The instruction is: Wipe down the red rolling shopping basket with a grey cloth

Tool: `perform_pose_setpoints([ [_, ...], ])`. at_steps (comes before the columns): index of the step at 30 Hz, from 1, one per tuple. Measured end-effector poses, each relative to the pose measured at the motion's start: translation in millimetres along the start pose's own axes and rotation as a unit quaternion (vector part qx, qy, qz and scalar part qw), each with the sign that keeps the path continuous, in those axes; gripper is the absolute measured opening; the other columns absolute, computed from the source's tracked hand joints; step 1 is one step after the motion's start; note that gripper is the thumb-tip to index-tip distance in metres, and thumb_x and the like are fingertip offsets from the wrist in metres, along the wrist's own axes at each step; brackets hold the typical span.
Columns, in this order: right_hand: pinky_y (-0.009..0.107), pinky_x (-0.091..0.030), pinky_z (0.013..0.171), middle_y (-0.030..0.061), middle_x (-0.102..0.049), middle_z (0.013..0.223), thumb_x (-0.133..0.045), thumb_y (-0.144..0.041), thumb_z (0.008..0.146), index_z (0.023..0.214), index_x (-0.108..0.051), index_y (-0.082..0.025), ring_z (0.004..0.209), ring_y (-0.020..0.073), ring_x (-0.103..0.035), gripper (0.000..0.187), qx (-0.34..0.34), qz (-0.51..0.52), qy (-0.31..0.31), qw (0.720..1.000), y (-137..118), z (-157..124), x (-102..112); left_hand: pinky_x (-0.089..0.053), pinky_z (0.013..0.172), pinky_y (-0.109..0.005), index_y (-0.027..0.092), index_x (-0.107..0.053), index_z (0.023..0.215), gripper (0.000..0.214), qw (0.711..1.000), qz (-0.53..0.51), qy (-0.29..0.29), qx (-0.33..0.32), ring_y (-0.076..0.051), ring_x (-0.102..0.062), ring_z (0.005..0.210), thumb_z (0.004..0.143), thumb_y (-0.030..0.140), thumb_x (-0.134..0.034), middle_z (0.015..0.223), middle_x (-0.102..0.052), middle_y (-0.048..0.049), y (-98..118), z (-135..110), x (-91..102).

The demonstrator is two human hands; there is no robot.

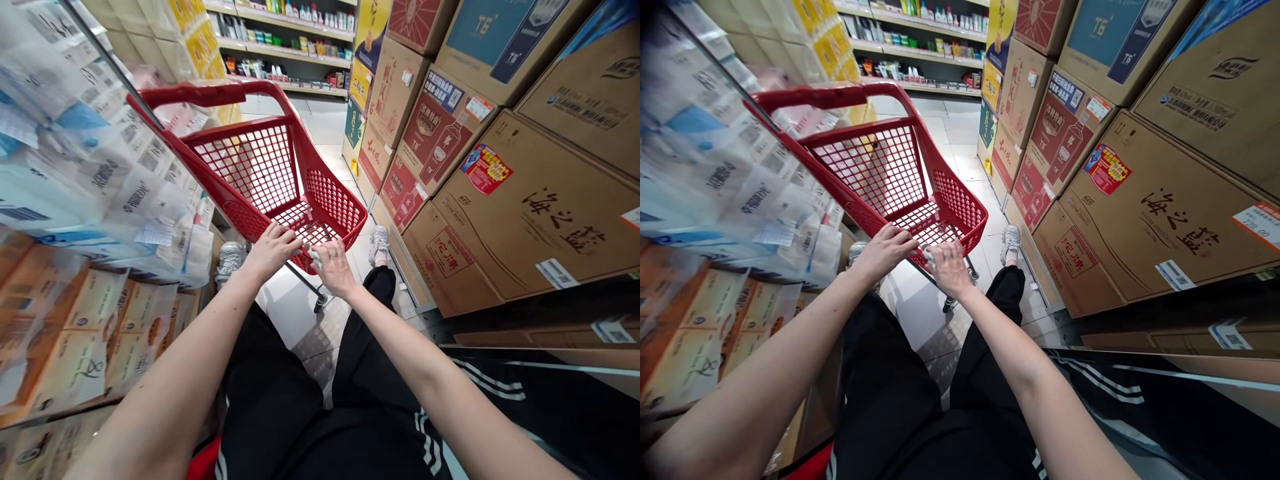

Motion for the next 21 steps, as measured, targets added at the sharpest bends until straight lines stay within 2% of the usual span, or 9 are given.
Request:
perform_pose_setpoints([
  [3,0.052,-0.02,0.122,0.014,-0.057,0.128,-0.047,-0.038,0.1,0.139,-0.051,-0.016,0.126,0.0266,-0.046,0.045,0.035,-0.024,-0.021,0.999,-3,1,0,-0.036,0.106,-0.048,0.026,-0.066,0.1,0.019,1.0,0.005,0.002,-0.001,-0.025,-0.049,0.106,0.095,0.036,-0.05,0.096,-0.062,-0.0078,-1,1,-3.0],
  [6,0.047,-0.03,0.116,0.0133,-0.062,0.12,-0.048,-0.042,0.1,0.135,-0.055,-0.018,0.118,0.0257,-0.052,0.043,0.083,-0.036,-0.066,0.994,13,9,6,-0.037,0.104,-0.047,0.026,-0.067,0.101,0.021,1.0,-0.012,0.009,0.006,-0.025,-0.049,0.107,0.095,0.038,-0.051,0.097,-0.063,-0.0079,-1,5,-7.0],
  [8,0.044,-0.038,0.108,0.0143,-0.064,0.115,-0.047,-0.047,0.1,0.129,-0.059,-0.017,0.113,0.026,-0.054,0.044,0.092,-0.044,-0.087,0.991,24,18,11,-0.037,0.102,-0.047,0.026,-0.068,0.101,0.021,1.0,-0.024,0.013,0.012,-0.025,-0.05,0.105,0.095,0.038,-0.052,0.097,-0.063,-0.0081,1,10,-8.9],
  [10,0.042,-0.042,0.1,0.0143,-0.067,0.108,-0.042,-0.048,0.101,0.117,-0.064,-0.016,0.106,0.0255,-0.058,0.043,0.06,-0.054,-0.09,0.993,33,30,15,-0.038,0.101,-0.047,0.026,-0.068,0.102,0.022,0.999,-0.03,0.016,0.016,-0.025,-0.05,0.103,0.095,0.038,-0.051,0.096,-0.064,-0.0081,4,16,-10.4],
  [13,0.04,-0.045,0.091,0.0132,-0.07,0.092,-0.032,-0.044,0.105,0.098,-0.067,-0.015,0.093,0.0241,-0.063,0.046,-0.028,-0.071,-0.082,0.994,42,48,15,-0.036,0.103,-0.049,0.026,-0.069,0.102,0.022,0.999,-0.031,0.03,0.024,-0.026,-0.05,0.102,0.095,0.038,-0.051,0.096,-0.064,-0.0082,12,25,-13.0],
  [15,0.041,-0.047,0.088,0.013,-0.07,0.086,-0.029,-0.043,0.106,0.093,-0.067,-0.016,0.086,0.024,-0.064,0.049,-0.067,-0.078,-0.085,0.991,45,53,13,-0.035,0.105,-0.049,0.026,-0.069,0.105,0.023,0.998,-0.029,0.041,0.033,-0.026,-0.05,0.103,0.095,0.038,-0.052,0.097,-0.064,-0.0083,16,29,-15.1],
  [18,0.042,-0.047,0.092,0.0125,-0.07,0.089,-0.03,-0.043,0.105,0.096,-0.067,-0.016,0.089,0.0241,-0.065,0.046,-0.081,-0.071,-0.067,0.992,44,45,11,-0.035,0.104,-0.049,0.027,-0.069,0.11,0.025,0.998,-0.026,0.044,0.045,-0.027,-0.049,0.104,0.094,0.039,-0.053,0.098,-0.065,-0.0082,19,35,-17.8],
  [21,0.047,-0.039,0.11,0.014,-0.066,0.111,-0.038,-0.041,0.104,0.117,-0.062,-0.015,0.112,0.0251,-0.058,0.039,-0.052,-0.056,-0.002,0.997,38,21,8,-0.037,0.101,-0.047,0.029,-0.069,0.114,0.027,0.998,-0.021,0.034,0.054,-0.027,-0.051,0.101,0.093,0.04,-0.054,0.098,-0.065,-0.008,19,39,-18.3],
])
Point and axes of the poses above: each hand's wrist, its own z-axis towards the middle knuckle, its own x-axis out of the back of the hand, y = z × x, the point moved 3 cm from there along z, towards the middle knuckle
